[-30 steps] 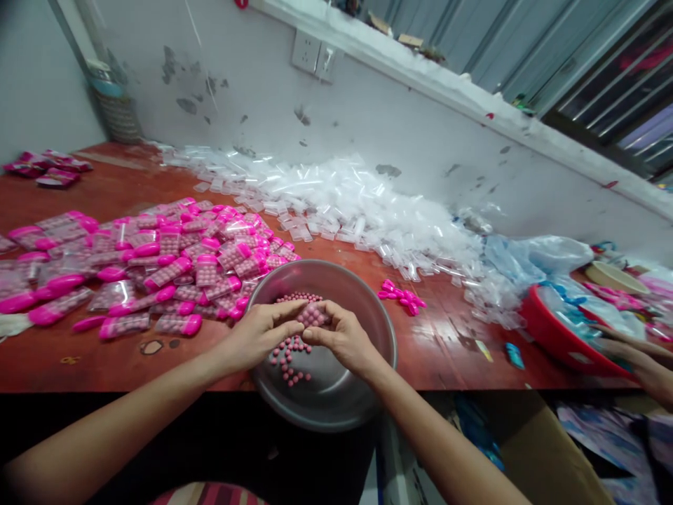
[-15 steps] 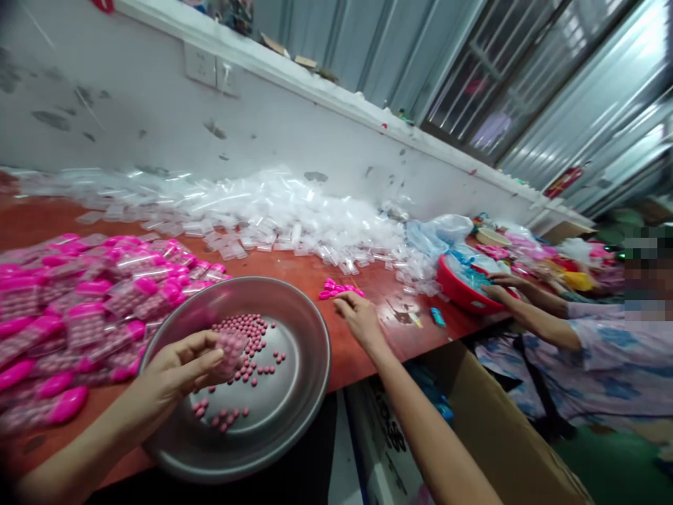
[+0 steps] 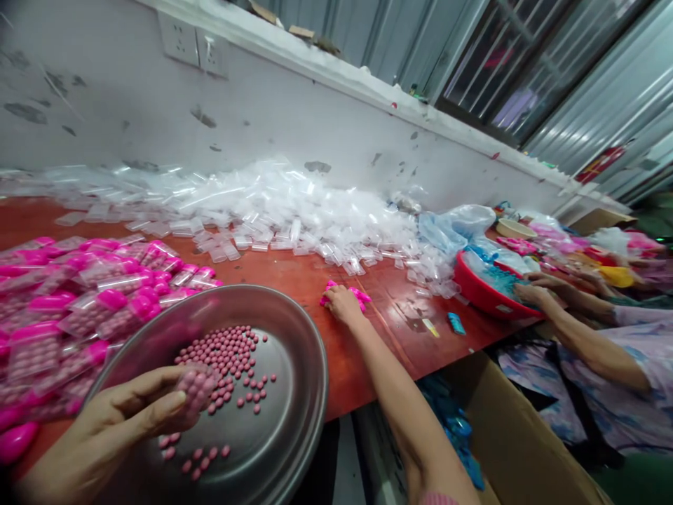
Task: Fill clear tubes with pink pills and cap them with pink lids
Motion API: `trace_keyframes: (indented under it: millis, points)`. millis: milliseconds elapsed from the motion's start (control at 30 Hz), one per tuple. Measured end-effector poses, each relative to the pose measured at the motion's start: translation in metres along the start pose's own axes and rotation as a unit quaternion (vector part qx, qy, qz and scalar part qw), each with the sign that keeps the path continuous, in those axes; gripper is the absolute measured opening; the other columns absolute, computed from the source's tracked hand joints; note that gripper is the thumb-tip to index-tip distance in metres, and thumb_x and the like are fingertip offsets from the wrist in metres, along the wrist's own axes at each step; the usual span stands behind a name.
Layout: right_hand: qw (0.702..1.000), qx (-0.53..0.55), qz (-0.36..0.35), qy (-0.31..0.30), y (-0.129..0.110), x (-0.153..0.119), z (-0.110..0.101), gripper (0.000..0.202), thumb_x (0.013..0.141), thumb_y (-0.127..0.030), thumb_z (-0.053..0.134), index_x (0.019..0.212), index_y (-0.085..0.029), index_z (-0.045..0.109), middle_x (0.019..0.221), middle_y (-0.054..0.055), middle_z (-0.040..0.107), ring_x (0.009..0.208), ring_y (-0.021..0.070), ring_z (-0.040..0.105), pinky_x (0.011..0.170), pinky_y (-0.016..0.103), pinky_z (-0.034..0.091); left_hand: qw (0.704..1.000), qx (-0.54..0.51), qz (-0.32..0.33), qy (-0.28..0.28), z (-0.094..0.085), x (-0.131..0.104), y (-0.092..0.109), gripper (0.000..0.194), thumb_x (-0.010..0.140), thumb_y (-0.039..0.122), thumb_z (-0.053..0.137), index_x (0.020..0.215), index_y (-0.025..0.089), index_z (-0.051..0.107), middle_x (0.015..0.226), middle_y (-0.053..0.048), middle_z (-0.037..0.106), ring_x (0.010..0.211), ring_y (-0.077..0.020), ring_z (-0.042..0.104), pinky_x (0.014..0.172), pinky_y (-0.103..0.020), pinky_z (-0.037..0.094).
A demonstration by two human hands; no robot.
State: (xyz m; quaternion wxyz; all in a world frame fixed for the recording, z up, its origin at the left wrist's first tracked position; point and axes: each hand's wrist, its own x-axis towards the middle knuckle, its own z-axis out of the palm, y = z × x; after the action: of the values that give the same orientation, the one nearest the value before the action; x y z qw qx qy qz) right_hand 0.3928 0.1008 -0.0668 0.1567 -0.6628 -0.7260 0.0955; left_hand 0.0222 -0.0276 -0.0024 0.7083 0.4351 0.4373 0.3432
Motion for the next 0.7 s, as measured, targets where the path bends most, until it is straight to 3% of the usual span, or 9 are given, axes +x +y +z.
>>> trace_keyframes:
  millis: [100,233,333,433,567,700]
  points:
    - [1.0,0.018,0.01,0.018,-0.004,-0.006,0.0,0.009,0.07,-0.02,0.062,0.078,-0.016,0.062,0.089,0.008,0.064,0.086,0.0192,0.057,0.081,0.032,0.038,1.0,-0.001,0.005,0.015,0.003,-0.001,0.004,0.03,0.067,0.033,0.069,0.094,0.021,0.066,0.09,-0.005,0.068,0.084,-0.0218,0.062,0.07,-0.026,0.053]
    - [0.995,0.065,0.03,0.067,-0.028,-0.032,-0.019,0.021,0.082,-0.034,0.049,0.091,-0.016,0.055,0.088,0.007,0.063,0.078,0.0166,0.058,0.071,0.03,0.043,1.0,-0.008,0.011,0.013,0.006,-0.006,0.005,0.027,0.071,0.034,0.065,0.095,0.022,0.065,0.091,-0.003,0.067,0.085,-0.0204,0.061,0.074,-0.029,0.053]
    - [0.981,0.167,0.002,0.093,-0.073,-0.056,-0.042,0.031,0.081,-0.039,0.049,0.102,-0.017,0.049,0.092,0.006,0.062,0.076,0.015,0.059,0.068,0.028,0.046,0.999,-0.015,0.028,-0.017,0.006,-0.008,0.005,0.025,0.074,0.032,0.062,0.098,0.022,0.063,0.094,-0.003,0.065,0.088,-0.0201,0.06,0.076,-0.03,0.052]
    - [0.97,0.212,-0.073,0.096,-0.136,-0.079,-0.056,0.034,0.074,-0.035,0.06,0.105,-0.02,0.054,0.093,0.005,0.063,0.082,0.0171,0.058,0.074,0.031,0.045,0.997,-0.028,0.044,-0.057,0.009,-0.01,0.007,0.025,0.075,0.031,0.062,0.098,0.021,0.063,0.093,-0.004,0.065,0.088,-0.0202,0.06,0.078,-0.032,0.051]
    - [0.971,0.152,-0.172,0.065,-0.211,-0.107,-0.042,0.031,0.08,-0.024,0.052,0.11,-0.022,0.056,0.1,0.009,0.061,0.092,0.0207,0.056,0.081,0.035,0.044,0.993,-0.061,0.071,-0.069,0.013,-0.011,0.01,0.029,0.075,0.032,0.062,0.1,0.018,0.061,0.095,-0.006,0.064,0.085,-0.0193,0.06,0.078,-0.033,0.049]
    - [0.956,0.237,-0.175,0.009,-0.236,-0.127,-0.027,0.039,0.085,-0.02,0.043,0.123,-0.022,0.047,0.112,0.009,0.058,0.105,0.0213,0.052,0.091,0.037,0.04,0.985,-0.107,0.106,-0.087,0.012,-0.013,0.009,0.027,0.075,0.033,0.061,0.096,0.017,0.061,0.091,-0.006,0.063,0.078,-0.0171,0.06,0.076,-0.032,0.049]
